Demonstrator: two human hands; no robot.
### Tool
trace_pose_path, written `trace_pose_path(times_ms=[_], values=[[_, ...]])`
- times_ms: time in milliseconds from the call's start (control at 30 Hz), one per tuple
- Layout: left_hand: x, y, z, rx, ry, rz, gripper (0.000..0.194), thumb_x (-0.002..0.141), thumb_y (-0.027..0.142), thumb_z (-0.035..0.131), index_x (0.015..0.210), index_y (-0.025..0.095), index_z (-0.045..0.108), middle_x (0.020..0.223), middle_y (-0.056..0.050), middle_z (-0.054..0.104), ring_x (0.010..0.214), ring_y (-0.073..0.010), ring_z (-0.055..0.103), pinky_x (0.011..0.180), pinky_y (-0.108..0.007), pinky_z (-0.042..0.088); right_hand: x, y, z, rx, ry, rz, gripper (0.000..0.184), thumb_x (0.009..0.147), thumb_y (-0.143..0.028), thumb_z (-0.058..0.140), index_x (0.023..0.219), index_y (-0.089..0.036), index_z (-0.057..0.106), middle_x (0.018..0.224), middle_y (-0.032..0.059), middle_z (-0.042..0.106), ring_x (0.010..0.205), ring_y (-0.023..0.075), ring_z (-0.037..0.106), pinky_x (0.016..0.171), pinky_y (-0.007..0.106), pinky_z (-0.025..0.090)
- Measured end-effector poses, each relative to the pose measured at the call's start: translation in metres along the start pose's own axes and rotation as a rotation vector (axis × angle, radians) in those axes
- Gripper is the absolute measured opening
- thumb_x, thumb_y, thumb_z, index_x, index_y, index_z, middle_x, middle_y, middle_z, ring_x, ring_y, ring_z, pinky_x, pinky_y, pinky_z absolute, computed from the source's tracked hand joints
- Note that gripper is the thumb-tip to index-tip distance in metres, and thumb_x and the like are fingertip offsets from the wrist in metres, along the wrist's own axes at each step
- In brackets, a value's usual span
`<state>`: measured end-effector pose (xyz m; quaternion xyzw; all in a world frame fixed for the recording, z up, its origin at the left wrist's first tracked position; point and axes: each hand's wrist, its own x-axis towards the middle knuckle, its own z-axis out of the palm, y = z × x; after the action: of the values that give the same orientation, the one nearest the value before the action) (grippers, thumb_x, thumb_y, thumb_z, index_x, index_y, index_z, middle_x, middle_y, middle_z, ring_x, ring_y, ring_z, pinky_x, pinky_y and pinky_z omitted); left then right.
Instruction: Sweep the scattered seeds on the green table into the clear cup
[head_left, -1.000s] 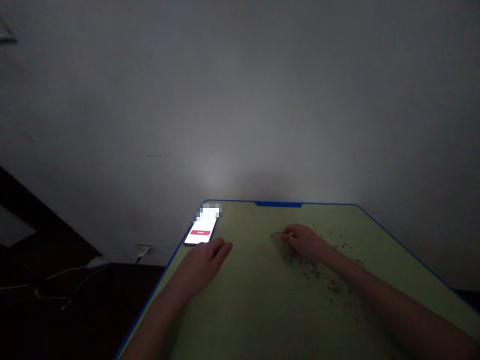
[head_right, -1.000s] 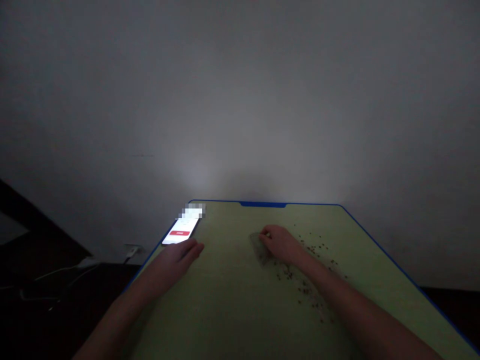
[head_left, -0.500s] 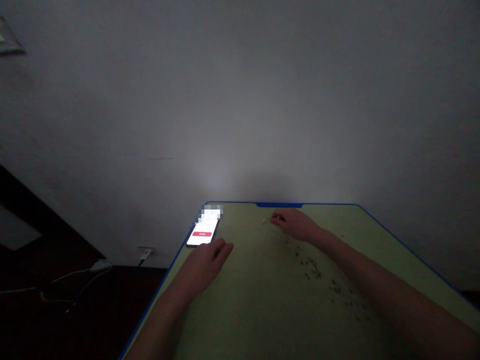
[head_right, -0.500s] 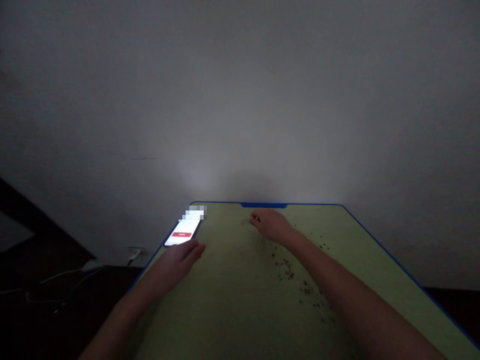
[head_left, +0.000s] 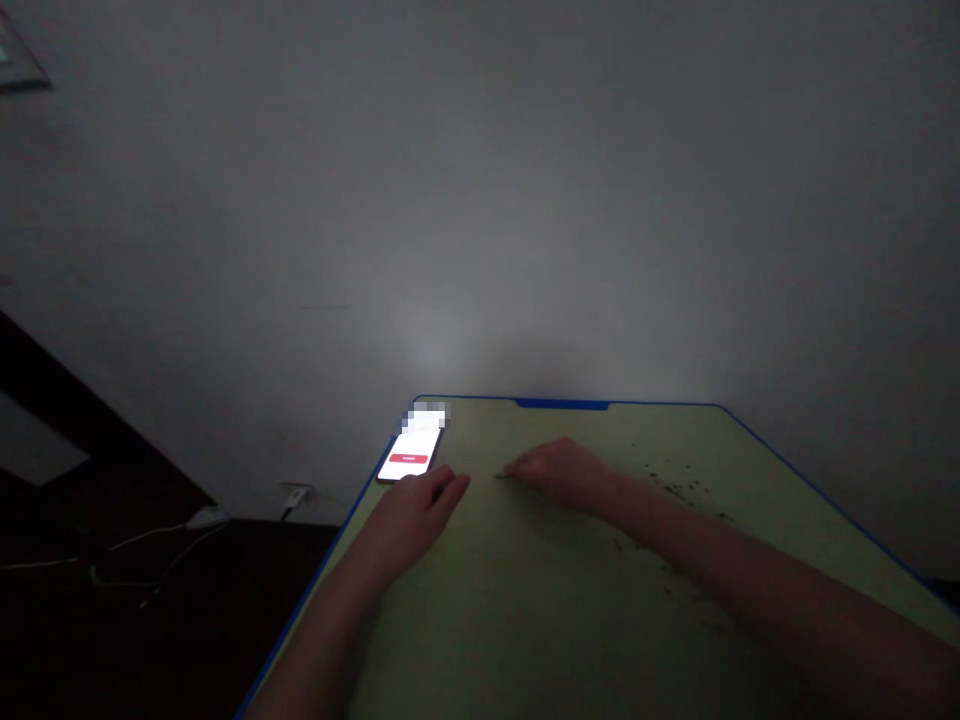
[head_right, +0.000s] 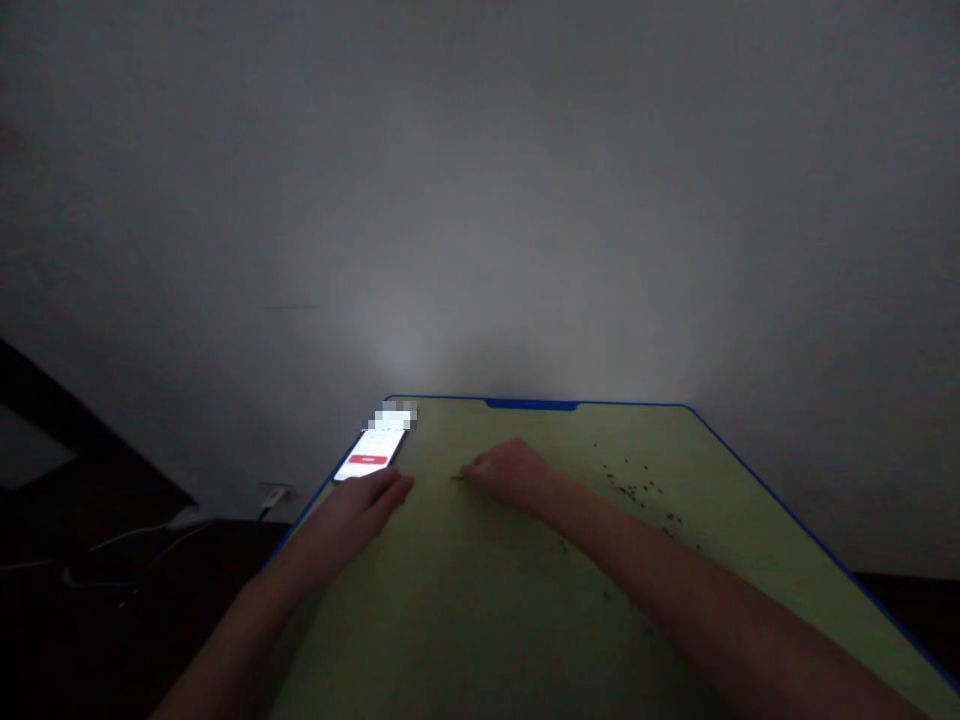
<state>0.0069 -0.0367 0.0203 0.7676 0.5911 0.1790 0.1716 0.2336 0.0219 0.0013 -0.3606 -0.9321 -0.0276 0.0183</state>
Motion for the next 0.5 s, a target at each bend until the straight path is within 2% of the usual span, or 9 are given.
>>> trace_pose_path(times_ms=[233, 367, 500], values=[[0.001, -0.002, 0.003, 0.004, 0.006, 0.019, 0.043, 0.089, 0.053, 0.03, 0.07, 0.02, 0.051, 0.066, 0.001, 0.056, 0.063, -0.0155, 0.051, 0.056, -0.027, 0.028, -0.056, -0.005, -0.008, 0.006, -0.016, -0.037, 0.034, 0.087, -0.012, 0.048, 0.112, -0.027, 0.065, 0.094, 0.0039, 0.072, 0.081, 0.0183, 0.066, 0.065, 0.024, 0.044], [0.002, -0.002, 0.003, -0.002, 0.011, 0.036, 0.043, 0.089, 0.053, 0.03, 0.07, 0.02, 0.05, 0.065, 0.001, 0.055, 0.061, -0.0151, 0.05, 0.056, -0.027, 0.028, -0.082, -0.022, -0.011, 0.02, 0.017, -0.04, 0.034, 0.088, -0.011, 0.046, 0.113, -0.027, 0.063, 0.091, 0.003, 0.072, 0.079, 0.0169, 0.066, 0.066, 0.024, 0.044], [0.004, -0.004, 0.005, 0.005, 0.007, 0.047, 0.042, 0.088, 0.052, 0.03, 0.071, 0.02, 0.05, 0.066, 0.0, 0.055, 0.062, -0.0156, 0.051, 0.056, -0.027, 0.028, -0.097, -0.041, -0.012, -0.002, 0.005, -0.062, 0.029, 0.088, -0.012, 0.049, 0.112, -0.024, 0.062, 0.089, 0.0033, 0.072, 0.078, 0.0176, 0.066, 0.064, 0.025, 0.044]])
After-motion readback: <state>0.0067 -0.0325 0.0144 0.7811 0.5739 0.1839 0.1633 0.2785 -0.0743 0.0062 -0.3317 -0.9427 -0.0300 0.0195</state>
